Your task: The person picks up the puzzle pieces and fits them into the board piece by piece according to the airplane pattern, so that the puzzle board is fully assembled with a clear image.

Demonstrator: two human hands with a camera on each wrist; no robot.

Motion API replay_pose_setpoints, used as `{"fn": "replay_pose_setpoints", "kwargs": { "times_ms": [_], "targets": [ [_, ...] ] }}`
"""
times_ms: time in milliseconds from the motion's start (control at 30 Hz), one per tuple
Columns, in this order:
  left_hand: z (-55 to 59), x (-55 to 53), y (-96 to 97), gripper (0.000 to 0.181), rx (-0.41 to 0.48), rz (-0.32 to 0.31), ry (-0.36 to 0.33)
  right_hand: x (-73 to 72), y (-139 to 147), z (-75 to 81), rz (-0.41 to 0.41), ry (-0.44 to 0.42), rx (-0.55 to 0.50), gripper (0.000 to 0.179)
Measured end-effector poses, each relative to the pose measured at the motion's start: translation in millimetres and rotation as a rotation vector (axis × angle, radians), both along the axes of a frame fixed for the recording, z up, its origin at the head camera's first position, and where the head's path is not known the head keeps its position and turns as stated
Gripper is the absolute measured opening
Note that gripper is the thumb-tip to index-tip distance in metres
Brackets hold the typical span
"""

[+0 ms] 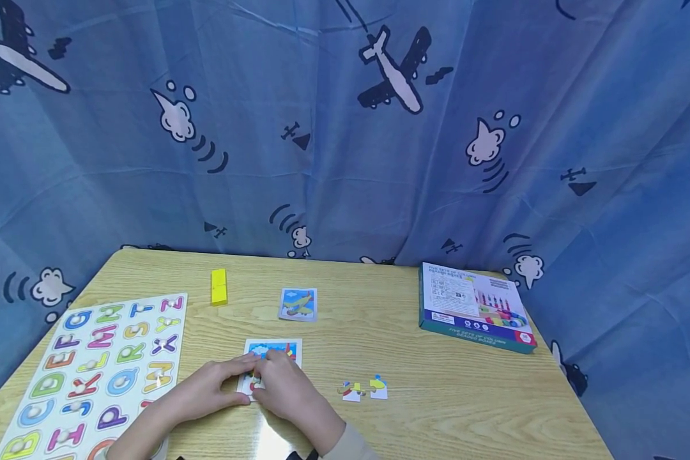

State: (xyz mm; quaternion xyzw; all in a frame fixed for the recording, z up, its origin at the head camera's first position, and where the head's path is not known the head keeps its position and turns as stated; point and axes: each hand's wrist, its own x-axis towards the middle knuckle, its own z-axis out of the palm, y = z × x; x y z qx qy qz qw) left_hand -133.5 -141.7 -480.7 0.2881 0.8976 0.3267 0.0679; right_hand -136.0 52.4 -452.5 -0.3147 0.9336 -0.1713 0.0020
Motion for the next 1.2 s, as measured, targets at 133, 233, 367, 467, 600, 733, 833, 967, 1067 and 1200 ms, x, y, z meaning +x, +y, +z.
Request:
{"fn": "replay_pose_setpoints", "kwargs": {
  "times_ms": [133, 233, 367, 467, 600, 733, 833, 967, 1067, 1200],
  "targets": [
    [0.1, 0.3, 0.1, 0.069, -0.004, -0.003, 0.0, 0.7, 0.9, -0.9, 0.004, -0.004, -0.014, 0.021],
    [0.7, 0.3, 0.3, 0.069, -0.005, -0.001, 0.004, 0.5, 1.4, -2.6, 0.009, -0.002, -0.032, 0.017],
    [1.7, 0.1, 0.7, 0.068, -0.008, -0.001, 0.006, 0.1, 2.0, -4.7, 0.008, 0.003, -0.051, 0.014],
    [2.1, 0.2, 0.5, 0.068, -0.001, -0.001, 0.003, -0.4, 2.0, -5.9, 0.006, 0.01, -0.057, 0.012],
    [1.8, 0.7, -0.1, 0.066, 0.013, 0.006, -0.013, -0.8, 1.9, -6.7, 0.008, 0.006, -0.063, 0.012],
    [0.8, 1.1, -0.4, 0.055, 0.024, 0.007, -0.029, -0.4, 4.5, -5.7, 0.023, -0.01, -0.064, 0.015],
    [1.3, 1.0, 0.0, 0.048, 0.02, -0.007, -0.027, -0.1, 10.1, -3.8, 0.033, -0.037, -0.068, 0.019],
    [3.7, 1.7, 1.0, 0.045, -0.014, -0.028, -0.005, 0.2, 23.6, -1.0, 0.017, -0.086, -0.084, 0.021],
    [5.7, 2.5, 2.0, 0.044, -0.036, -0.039, 0.01, 0.1, 37.7, 1.2, -0.01, -0.116, -0.124, 0.02],
    [6.2, 2.8, 2.3, 0.044, -0.041, -0.044, 0.014, 0.5, 60.3, 3.0, -0.04, -0.138, -0.196, 0.019]
  ]
}}
